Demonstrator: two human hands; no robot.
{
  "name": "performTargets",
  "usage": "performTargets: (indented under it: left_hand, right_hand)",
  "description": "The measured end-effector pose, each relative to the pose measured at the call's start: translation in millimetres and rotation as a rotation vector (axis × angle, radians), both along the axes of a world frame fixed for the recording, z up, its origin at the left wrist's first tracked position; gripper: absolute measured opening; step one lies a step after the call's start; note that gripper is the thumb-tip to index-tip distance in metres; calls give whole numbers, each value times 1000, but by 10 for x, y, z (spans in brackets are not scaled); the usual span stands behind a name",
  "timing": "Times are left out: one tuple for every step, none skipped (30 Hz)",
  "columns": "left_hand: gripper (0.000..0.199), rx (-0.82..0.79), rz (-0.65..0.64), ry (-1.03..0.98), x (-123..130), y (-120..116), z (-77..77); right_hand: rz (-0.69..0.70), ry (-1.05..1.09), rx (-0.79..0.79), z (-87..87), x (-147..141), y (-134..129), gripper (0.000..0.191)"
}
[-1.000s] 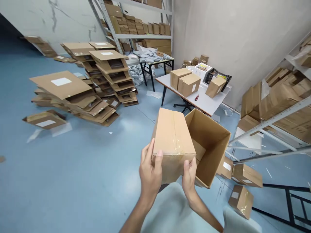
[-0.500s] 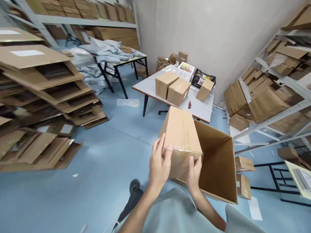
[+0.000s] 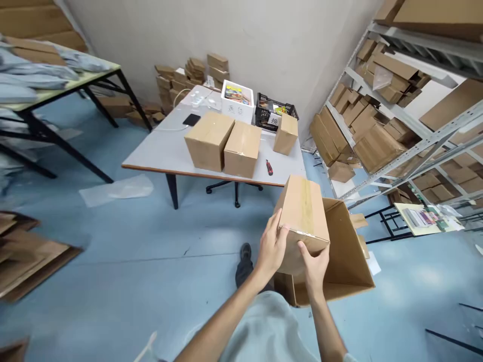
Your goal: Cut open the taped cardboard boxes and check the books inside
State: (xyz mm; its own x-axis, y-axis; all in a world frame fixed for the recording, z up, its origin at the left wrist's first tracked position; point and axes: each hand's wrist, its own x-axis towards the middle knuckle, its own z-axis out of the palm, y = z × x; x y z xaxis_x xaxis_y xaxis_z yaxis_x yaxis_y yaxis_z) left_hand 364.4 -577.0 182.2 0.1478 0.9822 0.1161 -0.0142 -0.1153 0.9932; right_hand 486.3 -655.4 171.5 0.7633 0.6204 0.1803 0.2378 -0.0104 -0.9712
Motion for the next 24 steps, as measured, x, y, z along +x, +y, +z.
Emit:
performTargets:
  left_hand:
    - [60,-9,-11,6,20,202,-53]
    - [59,-21,-14,14,43,428,-103]
    - [58,-32,-13,23,71,676,-147]
    - [58,-41,-9,30,103,943,-184]
    - [58,-47,-6,39,138,1226,-213]
    - [58,-52,-4,49,176,1516,-234]
    - [59,-57,-2,60,216,1806,-250]
    - [59,-60,1,71,254,2089,-262]
    - [60,-64,9,82,287,2357,-272]
    - [61,-68,23,94,313,2604,-283]
    - [62,-73,43,105,328,2828,-296]
    - [63,-76,71,116,330,3025,-313]
    - [64,-78,103,126,317,3198,-332]
    - [65,-80,139,139,288,3350,-355]
    - [66,-85,175,155,246,3486,-381]
    - [67,-94,207,173,193,3609,-410]
    - [68,-107,233,195,132,3724,-442]
    - [68,-124,250,220,68,3834,-476]
    - [68,-142,259,246,3,3942,-513]
    - [68,-160,263,270,-58,4048,-553]
    - [68,-177,266,292,-113,4153,-595]
    - [67,-190,266,313,-160,4253,-639]
    - [66,-197,263,332,-201,4349,-684]
    - [65,-198,255,351,-238,4437,-729]
  right_hand:
    - [-15,-3,0,-45,19,182,108]
    - [-22,-3,2,-95,42,389,108]
    - [-22,-1,7,-149,70,619,107]
    - [-20,4,16,-204,100,871,107]
    - [-17,10,28,-258,134,1141,107]
    - [-14,18,42,-312,171,1425,108]
    - [-9,28,56,-364,213,1718,108]
    - [3,40,66,-412,260,2011,109]
    - [23,55,74,-458,310,2301,110]
    - [52,70,76,-502,362,2580,111]
    - [89,84,73,-542,411,2846,111]
    - [130,95,64,-582,455,3095,112]
    - [174,103,51,-621,488,3326,113]
    - [217,108,35,-662,509,3540,114]
    - [253,108,20,-706,516,3737,115]
    - [285,105,6,-754,507,3917,116]
    - [312,103,-4,-808,486,4082,117]
    - [334,104,-10,-866,454,4230,118]
    - [351,107,-10,-929,415,4364,120]
    - [365,115,-6,-995,374,4483,121]
    - [377,127,-2,-1061,334,4590,123]
    - [387,141,2,-1124,299,4687,124]
    - [394,154,5,-1182,269,4773,125]
    - [398,163,6,-1232,247,4851,124]
